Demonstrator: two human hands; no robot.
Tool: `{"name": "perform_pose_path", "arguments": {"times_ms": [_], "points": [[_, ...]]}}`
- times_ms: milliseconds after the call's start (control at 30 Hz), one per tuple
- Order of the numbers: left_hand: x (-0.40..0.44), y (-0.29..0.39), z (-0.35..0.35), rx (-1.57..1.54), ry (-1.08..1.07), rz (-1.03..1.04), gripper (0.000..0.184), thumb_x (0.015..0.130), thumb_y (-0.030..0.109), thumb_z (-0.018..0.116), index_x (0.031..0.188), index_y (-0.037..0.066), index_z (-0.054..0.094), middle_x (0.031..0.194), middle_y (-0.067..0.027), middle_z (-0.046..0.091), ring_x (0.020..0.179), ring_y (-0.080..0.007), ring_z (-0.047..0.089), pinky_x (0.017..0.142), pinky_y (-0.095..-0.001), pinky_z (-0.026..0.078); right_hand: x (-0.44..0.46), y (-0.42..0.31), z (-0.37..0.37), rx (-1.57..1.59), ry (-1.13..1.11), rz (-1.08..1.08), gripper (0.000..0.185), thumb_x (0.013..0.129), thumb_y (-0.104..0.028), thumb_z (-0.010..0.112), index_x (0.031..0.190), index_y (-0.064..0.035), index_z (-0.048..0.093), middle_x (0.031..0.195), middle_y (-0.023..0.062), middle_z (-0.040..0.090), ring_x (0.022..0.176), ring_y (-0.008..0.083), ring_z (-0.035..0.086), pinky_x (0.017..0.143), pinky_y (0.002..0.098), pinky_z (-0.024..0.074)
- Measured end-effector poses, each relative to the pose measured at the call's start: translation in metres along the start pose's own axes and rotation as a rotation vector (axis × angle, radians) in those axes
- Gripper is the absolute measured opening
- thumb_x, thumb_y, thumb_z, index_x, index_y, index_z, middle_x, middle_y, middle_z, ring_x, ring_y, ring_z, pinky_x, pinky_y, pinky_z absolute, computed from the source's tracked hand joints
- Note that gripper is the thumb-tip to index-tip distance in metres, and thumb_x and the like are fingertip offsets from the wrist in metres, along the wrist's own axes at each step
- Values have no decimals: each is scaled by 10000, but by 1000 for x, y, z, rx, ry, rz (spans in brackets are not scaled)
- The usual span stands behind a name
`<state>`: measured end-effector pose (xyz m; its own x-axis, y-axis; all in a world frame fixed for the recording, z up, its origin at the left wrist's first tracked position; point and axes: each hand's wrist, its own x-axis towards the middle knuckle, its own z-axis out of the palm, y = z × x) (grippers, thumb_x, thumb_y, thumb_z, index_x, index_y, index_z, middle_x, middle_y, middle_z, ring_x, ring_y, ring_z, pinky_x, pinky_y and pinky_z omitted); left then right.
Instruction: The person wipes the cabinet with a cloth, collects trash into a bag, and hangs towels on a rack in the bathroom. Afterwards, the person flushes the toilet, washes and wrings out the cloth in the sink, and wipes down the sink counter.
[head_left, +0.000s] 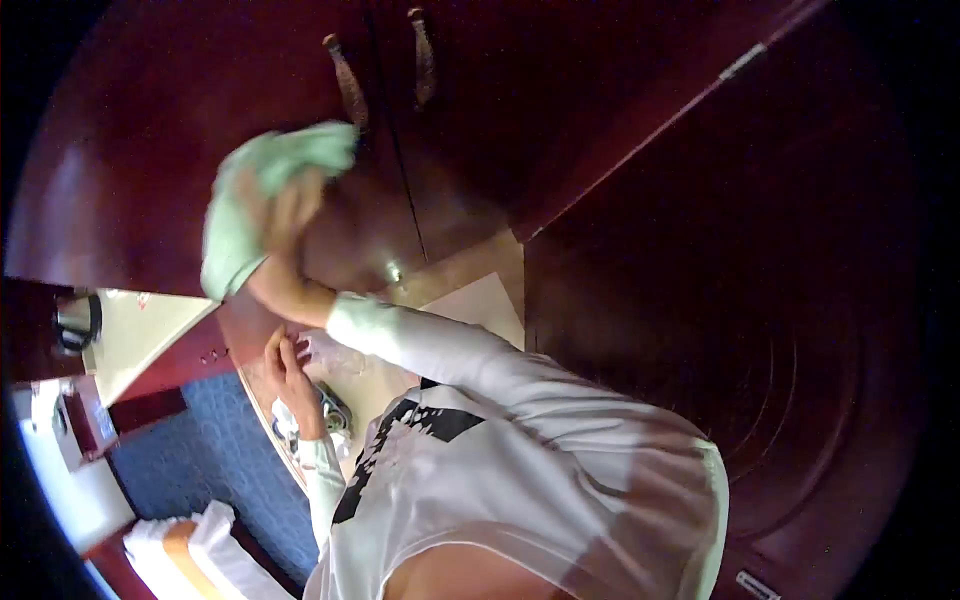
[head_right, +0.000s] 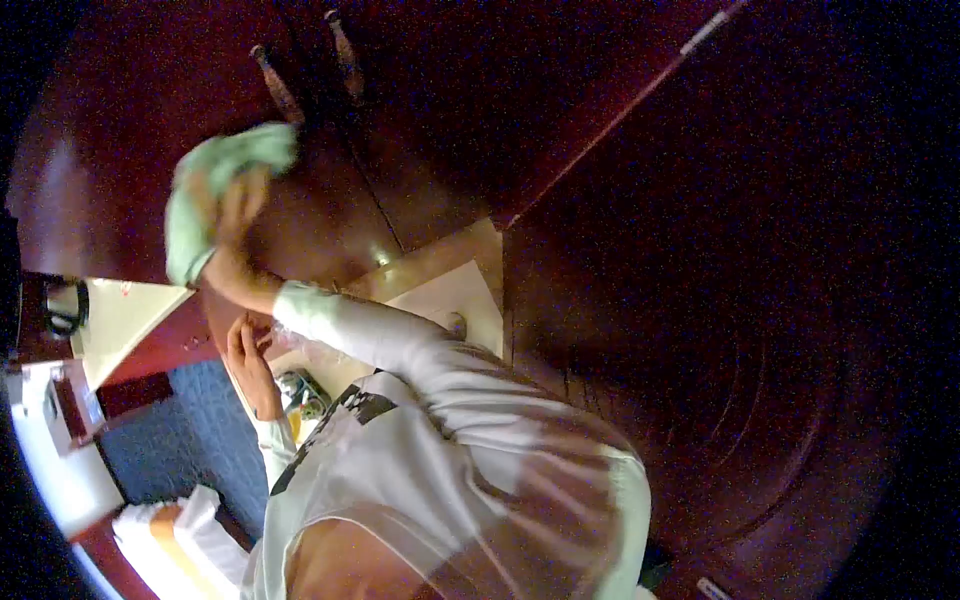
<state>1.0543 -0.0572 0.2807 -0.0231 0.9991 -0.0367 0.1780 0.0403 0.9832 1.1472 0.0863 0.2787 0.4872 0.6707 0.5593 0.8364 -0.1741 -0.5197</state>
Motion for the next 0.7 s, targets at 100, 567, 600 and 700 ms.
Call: {"name": "perform_pose_path", "arguments": {"times_ms": [100, 567, 600, 700], "points": [[-2, -21, -14, 7, -11, -19, 308, 920, 216, 457, 1135, 6, 521, 930, -95, 593, 793, -157, 574, 663, -248, 463, 16, -4, -28, 139, 239, -596, 504, 774, -227, 571, 1239, -372, 440, 1354, 56, 316, 1292, 326, 169, 875, 673, 248], [-56, -88, -84, 115, 127, -268, 253, 930, 194, 436, 1083, 31, 553, 860, -64, 577, 723, -136, 575, 629, -248, 469, 25, 248, -80, 292, 4, -179, 382, 764, -200, 651, 1100, -82, 513, 1165, 157, 422, 1044, 364, 404, 838, 442, 378], [-61, -80, -80, 100, 149, -297, 254, 928, 196, 438, 1086, 31, 550, 864, -64, 579, 728, -137, 578, 639, -248, 467, 25, 266, -88, 107, 87, -236, 433, 730, -116, 603, 1142, -40, 493, 1200, 205, 402, 1093, 374, 369, 918, 450, 296], [-80, -87, -78, 63, 213, -401, 254, 919, 214, 454, 1083, 47, 552, 878, -51, 587, 740, -135, 589, 625, -232, 453, 34, 332, -115, 41, 229, 91, 540, 703, -8, 504, 1233, 39, 409, 1292, 228, 342, 1193, 366, 305, 1017, 454, 202]]}}
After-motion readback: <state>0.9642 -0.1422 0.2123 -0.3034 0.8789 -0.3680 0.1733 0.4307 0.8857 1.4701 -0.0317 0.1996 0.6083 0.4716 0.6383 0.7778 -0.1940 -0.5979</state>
